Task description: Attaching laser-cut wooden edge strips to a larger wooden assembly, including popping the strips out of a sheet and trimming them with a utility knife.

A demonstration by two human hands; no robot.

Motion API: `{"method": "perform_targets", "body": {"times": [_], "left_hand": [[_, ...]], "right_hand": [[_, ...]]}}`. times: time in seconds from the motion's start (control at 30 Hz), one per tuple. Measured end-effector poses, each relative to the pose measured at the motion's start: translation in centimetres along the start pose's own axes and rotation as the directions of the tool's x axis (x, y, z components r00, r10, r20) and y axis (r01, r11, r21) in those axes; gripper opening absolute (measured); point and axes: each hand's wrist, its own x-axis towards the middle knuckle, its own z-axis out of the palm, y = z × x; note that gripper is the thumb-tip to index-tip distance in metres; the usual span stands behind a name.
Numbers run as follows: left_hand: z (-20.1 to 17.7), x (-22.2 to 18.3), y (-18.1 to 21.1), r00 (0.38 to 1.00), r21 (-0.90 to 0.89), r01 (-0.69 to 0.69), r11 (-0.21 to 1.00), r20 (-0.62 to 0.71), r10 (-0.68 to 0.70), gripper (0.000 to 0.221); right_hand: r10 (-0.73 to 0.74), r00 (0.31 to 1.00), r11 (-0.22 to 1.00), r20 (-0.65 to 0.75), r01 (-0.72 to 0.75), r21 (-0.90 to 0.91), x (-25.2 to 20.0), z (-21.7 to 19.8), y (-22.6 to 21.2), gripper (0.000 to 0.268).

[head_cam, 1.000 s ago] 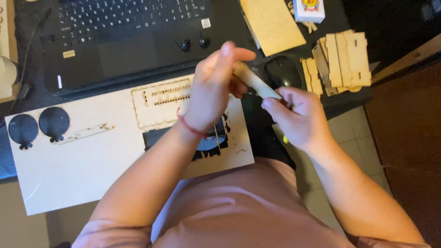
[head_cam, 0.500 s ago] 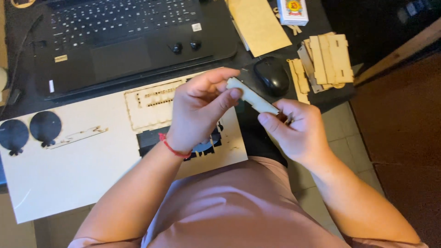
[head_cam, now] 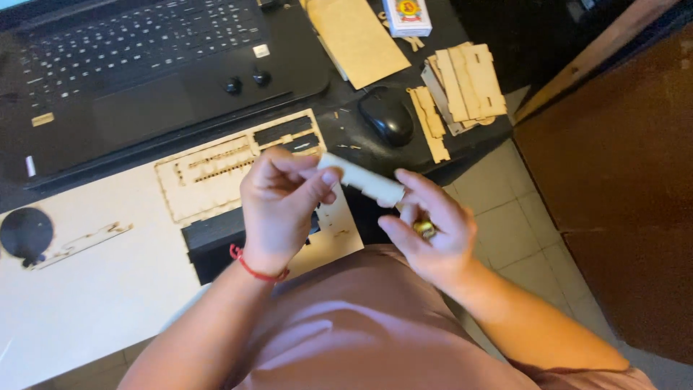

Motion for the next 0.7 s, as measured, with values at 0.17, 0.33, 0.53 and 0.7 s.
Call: {"method": "perform_targets", "body": {"times": [0.17,0.33,0.53,0.7], "left_hand": [[0.1,-2.3,-1.7,0.991,-0.071,0.135,0.988,-0.012,-0.136,0.024],[1.0,-1.9,0.7,0.978,0.020,0.179,0.984,0.107,-0.180,0.031],[-2.7,-1.4,8.0,0.988,0.569,-0.111,0.815,0.154,0.028,0.041],[-9.3,-4.8,12.4,0.958,0.889,-0.250,0.384,0.169,0.233,0.008]], "right_hand": [[0.206,0.978,0.976,-0.035,-0.208,-0.065,-2.1,-1.4,0.2,0.019],[0.454,0.887,0.863,-0.077,-0.460,-0.208,-1.2,-2.5,2.3,0.018],[-0.084,0.995,0.811,-0.046,0.042,-0.583,3.1,-7.6,8.8,0.018],[-0.012,0.939,0.399,0.344,0.319,-0.860,4.0,-8.6,13.3,0.018]]}}
